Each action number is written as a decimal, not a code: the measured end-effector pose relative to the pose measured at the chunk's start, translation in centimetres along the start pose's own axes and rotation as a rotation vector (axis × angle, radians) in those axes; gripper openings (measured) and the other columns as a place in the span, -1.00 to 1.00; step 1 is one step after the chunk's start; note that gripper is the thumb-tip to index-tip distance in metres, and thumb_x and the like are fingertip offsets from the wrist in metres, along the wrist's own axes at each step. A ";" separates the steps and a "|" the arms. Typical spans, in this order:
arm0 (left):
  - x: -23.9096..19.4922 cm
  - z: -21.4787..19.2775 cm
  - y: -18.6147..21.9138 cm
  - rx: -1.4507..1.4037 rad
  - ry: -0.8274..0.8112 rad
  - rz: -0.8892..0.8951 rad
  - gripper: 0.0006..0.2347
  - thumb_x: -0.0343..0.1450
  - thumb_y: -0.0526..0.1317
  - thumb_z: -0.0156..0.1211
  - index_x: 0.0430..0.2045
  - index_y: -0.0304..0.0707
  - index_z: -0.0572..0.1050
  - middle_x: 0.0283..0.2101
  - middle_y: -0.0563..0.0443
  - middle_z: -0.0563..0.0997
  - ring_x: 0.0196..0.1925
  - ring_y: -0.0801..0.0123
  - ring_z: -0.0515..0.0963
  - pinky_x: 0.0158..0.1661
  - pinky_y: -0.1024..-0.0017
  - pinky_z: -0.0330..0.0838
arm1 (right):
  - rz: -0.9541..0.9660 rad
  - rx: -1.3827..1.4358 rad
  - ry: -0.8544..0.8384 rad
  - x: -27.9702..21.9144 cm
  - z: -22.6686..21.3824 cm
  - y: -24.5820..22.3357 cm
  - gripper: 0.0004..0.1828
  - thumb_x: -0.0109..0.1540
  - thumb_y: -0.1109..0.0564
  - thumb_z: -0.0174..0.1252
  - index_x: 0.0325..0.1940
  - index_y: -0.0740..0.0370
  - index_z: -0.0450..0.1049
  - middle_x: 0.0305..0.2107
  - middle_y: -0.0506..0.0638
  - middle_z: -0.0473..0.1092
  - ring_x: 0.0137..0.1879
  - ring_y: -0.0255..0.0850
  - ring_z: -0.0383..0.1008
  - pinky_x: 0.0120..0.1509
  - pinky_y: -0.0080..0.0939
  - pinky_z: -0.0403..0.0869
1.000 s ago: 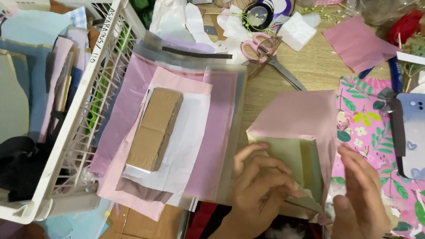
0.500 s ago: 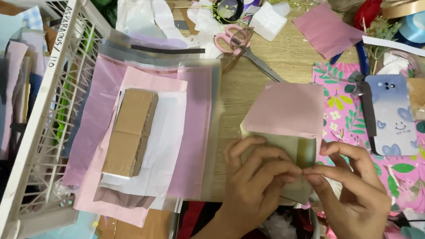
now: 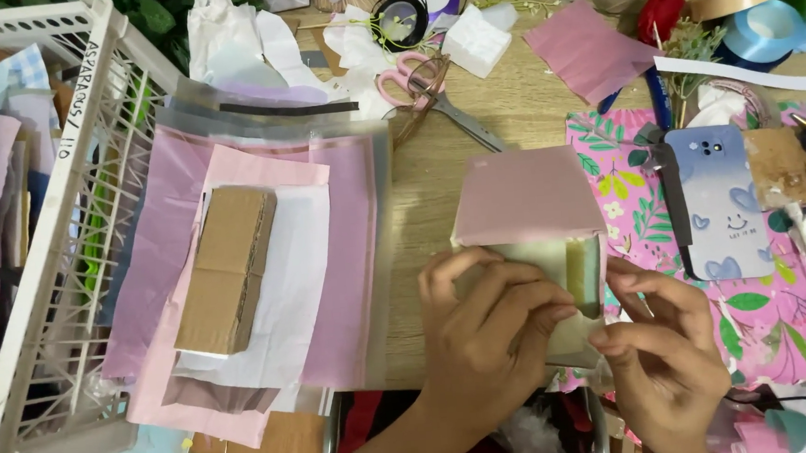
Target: Wrapping a rectangular box with pink and beige decorative paper at a design station.
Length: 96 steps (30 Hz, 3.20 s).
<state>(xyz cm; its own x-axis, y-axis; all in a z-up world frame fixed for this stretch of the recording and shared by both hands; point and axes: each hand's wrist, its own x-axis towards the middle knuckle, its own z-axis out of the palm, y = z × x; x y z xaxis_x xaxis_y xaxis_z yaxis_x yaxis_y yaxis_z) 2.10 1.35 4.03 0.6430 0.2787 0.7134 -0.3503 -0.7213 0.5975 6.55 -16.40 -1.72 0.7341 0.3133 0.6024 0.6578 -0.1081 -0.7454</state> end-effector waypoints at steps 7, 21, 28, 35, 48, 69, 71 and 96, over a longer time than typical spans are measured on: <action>-0.1 0.7 0.4 0.000 0.005 0.008 -0.91 0.51 -0.25 0.19 -0.41 -0.11 0.57 -0.28 0.21 0.61 -0.06 0.20 0.44 0.11 0.20 0.19 | -0.023 0.020 0.066 -1.5 -0.1 1.4 -0.91 0.35 0.26 0.09 -0.25 0.25 0.46 0.05 0.19 0.24 0.32 0.16 0.43 0.68 0.37 0.53; 1.3 0.9 -2.7 0.035 0.148 -0.060 -0.91 0.53 -0.33 0.05 -0.38 -0.28 0.46 -0.31 0.01 0.55 -0.19 0.20 0.52 0.18 0.11 0.34 | -0.299 0.597 0.003 -1.6 -1.8 2.0 -0.90 0.43 0.25 -0.04 -0.01 0.15 0.37 0.10 -0.10 0.36 0.57 -0.03 0.20 0.55 1.05 0.22; -0.4 1.1 -1.0 0.023 0.048 -0.155 -0.76 0.48 -0.03 0.05 -0.26 -0.23 0.47 -0.16 -0.05 0.49 0.17 -0.09 0.37 0.26 0.05 0.23 | 0.177 0.162 0.170 -1.6 -1.0 0.2 -0.69 0.42 -0.02 0.01 -0.10 0.32 0.38 -0.15 0.16 0.37 0.10 0.03 0.49 0.42 0.21 0.70; -2.3 3.1 -0.3 0.184 -0.212 0.129 -0.79 0.50 -0.07 0.21 -0.03 -0.04 0.53 0.02 0.09 0.55 0.28 0.14 0.36 0.37 -0.06 -0.02 | 0.560 -0.160 0.048 -3.2 -4.4 -2.1 -0.83 0.18 0.34 0.28 -0.14 0.38 0.61 -0.34 0.08 0.54 -0.17 -0.24 0.53 0.06 -0.33 0.50; -3.3 3.4 0.0 0.318 -0.297 0.202 -0.82 0.52 -0.03 0.23 -0.06 0.07 0.55 0.03 0.22 0.56 0.33 0.29 0.19 0.35 -0.04 -0.08 | 0.418 -0.481 -0.079 -7.2 -2.2 3.7 -0.77 0.10 0.20 0.40 -0.15 0.14 0.65 -0.27 -0.07 0.49 -0.08 -0.11 0.42 0.03 -0.18 0.40; -3.9 3.4 -0.3 0.211 -0.239 0.168 -0.75 0.38 -0.17 0.26 -0.07 0.07 0.56 0.01 0.21 0.57 0.28 0.24 0.32 0.37 -0.04 -0.05 | 0.396 -0.074 0.112 -2.8 -2.1 -1.7 -0.93 0.17 0.40 0.28 -0.28 0.35 0.56 -0.40 0.11 0.49 -0.30 -0.19 0.45 -0.21 -0.34 0.42; -2.3 2.5 1.3 0.130 -0.255 0.105 -0.72 0.32 -0.10 0.14 -0.11 -0.01 0.55 -0.03 0.14 0.57 0.26 0.18 0.36 0.37 -0.05 -0.05 | 0.375 -0.086 0.141 -3.1 -1.8 -1.4 -0.94 0.20 0.39 0.27 -0.26 0.38 0.54 -0.39 0.14 0.49 -0.29 -0.16 0.47 -0.17 -0.32 0.44; 1.5 3.3 2.2 0.120 -0.076 0.057 -0.79 0.45 -0.20 0.26 -0.62 -0.12 0.44 -0.47 0.10 0.35 -0.06 0.13 0.45 0.02 0.06 0.20 | -0.328 -0.306 0.581 -5.2 1.7 7.4 -0.82 0.32 0.26 0.21 -0.27 0.50 0.46 -0.34 0.37 0.41 -0.38 0.10 0.47 -0.32 0.01 0.51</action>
<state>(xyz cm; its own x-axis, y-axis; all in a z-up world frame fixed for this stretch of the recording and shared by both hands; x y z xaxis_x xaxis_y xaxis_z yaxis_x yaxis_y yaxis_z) 4.50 -1.90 5.21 0.6758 0.1889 0.7125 -0.3071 -0.8065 0.5052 7.31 -17.22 -10.91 0.4063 -0.1669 0.8984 0.8141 -0.3804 -0.4388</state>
